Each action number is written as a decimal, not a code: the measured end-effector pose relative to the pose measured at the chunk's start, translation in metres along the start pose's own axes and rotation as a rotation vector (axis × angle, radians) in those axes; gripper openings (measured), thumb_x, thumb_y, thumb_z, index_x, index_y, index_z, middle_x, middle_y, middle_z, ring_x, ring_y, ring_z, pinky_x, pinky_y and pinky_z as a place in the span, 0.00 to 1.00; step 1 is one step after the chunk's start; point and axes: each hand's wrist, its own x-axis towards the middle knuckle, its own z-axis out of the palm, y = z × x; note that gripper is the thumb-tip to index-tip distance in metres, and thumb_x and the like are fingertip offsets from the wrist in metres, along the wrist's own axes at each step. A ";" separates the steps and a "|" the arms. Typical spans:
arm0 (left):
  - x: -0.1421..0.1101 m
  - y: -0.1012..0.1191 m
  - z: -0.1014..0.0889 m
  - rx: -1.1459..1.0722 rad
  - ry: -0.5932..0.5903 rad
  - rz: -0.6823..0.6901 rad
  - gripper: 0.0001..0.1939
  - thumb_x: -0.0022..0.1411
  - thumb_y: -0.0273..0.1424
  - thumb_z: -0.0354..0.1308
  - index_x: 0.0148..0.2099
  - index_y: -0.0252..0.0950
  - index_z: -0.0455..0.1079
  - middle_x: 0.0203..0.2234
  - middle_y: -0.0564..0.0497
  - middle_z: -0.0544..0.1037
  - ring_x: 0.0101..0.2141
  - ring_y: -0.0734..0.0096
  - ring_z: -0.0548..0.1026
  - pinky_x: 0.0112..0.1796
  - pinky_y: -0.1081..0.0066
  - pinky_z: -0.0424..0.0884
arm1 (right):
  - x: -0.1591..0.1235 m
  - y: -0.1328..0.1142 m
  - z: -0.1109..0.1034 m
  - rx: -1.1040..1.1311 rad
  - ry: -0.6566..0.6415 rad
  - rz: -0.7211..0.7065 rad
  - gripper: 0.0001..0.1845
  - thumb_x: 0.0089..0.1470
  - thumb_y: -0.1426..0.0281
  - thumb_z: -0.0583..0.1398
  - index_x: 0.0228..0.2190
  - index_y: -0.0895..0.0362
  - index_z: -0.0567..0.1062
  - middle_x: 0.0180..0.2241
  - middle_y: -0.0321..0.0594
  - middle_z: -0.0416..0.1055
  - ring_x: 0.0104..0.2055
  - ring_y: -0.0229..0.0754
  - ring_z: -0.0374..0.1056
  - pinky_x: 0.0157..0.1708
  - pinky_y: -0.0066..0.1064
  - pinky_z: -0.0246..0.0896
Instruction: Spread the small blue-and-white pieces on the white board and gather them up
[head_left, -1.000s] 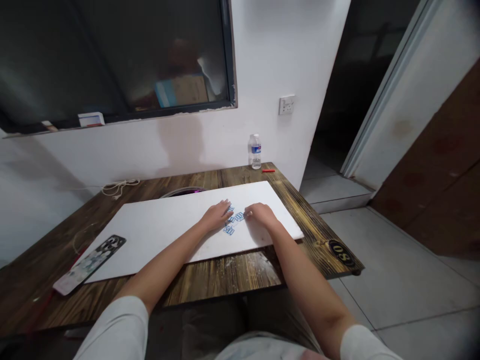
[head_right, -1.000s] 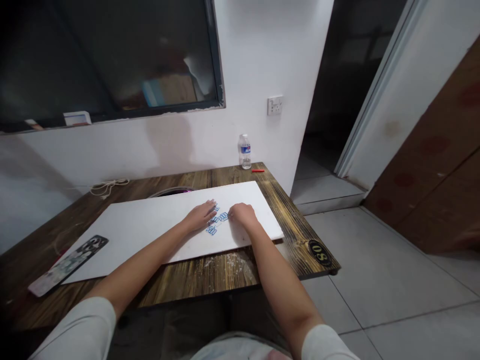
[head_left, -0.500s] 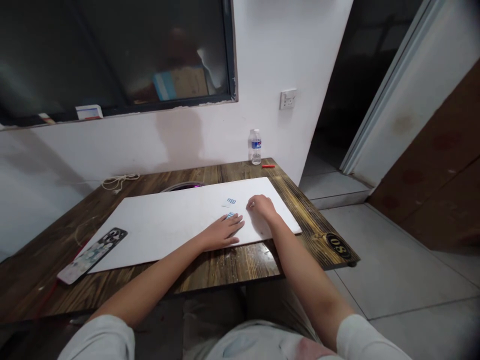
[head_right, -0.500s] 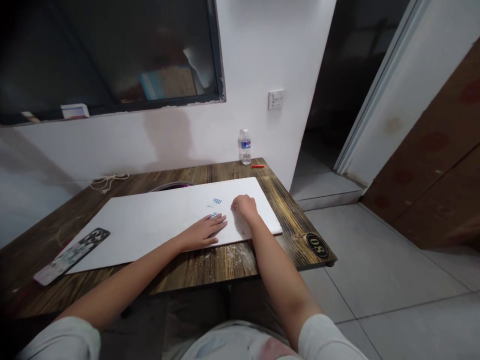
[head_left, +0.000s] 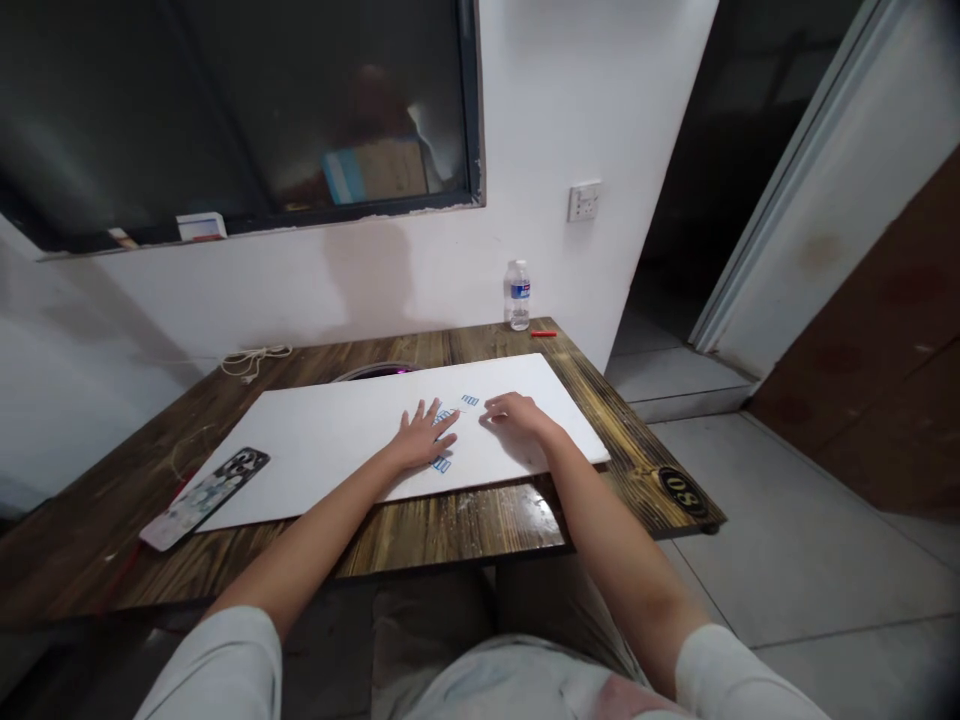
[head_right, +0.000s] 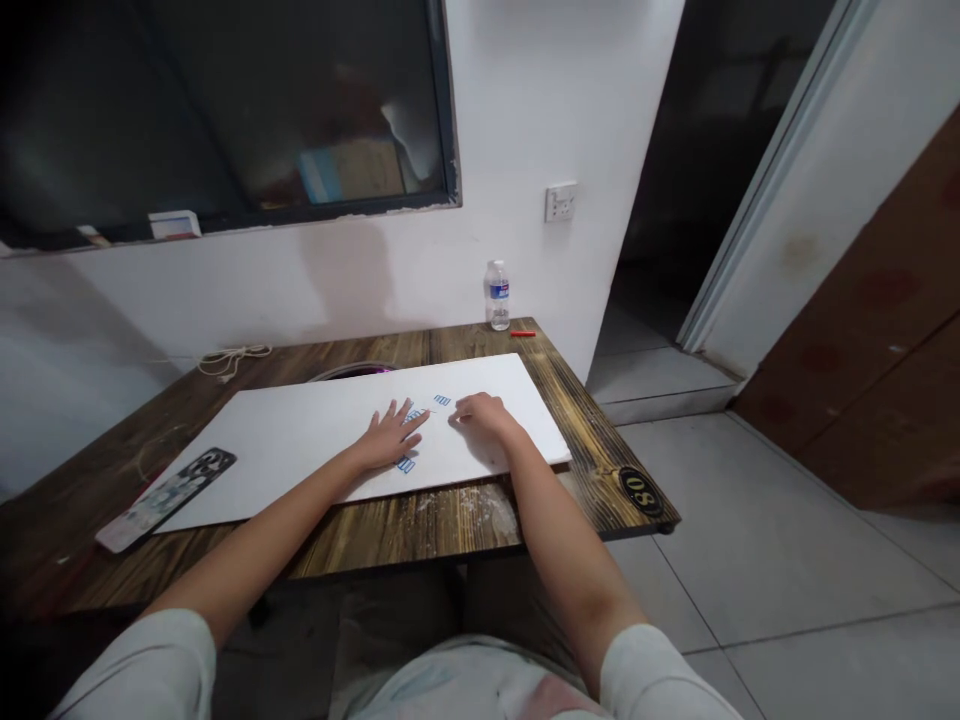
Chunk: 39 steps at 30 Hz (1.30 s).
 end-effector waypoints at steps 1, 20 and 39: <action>0.006 0.004 -0.001 -0.012 -0.008 0.023 0.32 0.68 0.54 0.40 0.71 0.54 0.47 0.71 0.45 0.38 0.68 0.37 0.35 0.58 0.31 0.40 | 0.002 0.000 0.003 0.020 0.024 -0.019 0.17 0.61 0.68 0.56 0.49 0.46 0.78 0.55 0.35 0.72 0.57 0.46 0.67 0.55 0.35 0.58; -0.026 0.020 0.007 -0.114 0.098 0.223 0.25 0.72 0.43 0.38 0.66 0.47 0.61 0.66 0.50 0.60 0.67 0.52 0.50 0.62 0.42 0.50 | 0.004 -0.013 0.013 -0.084 -0.009 -0.053 0.24 0.67 0.59 0.47 0.60 0.44 0.66 0.67 0.38 0.55 0.70 0.54 0.44 0.62 0.58 0.43; -0.027 0.027 0.017 -0.022 0.172 0.012 0.28 0.72 0.45 0.36 0.70 0.49 0.51 0.69 0.50 0.53 0.68 0.53 0.49 0.61 0.44 0.49 | -0.003 -0.009 0.014 -0.047 -0.077 -0.157 0.22 0.66 0.61 0.49 0.60 0.41 0.66 0.66 0.37 0.56 0.71 0.52 0.42 0.63 0.61 0.39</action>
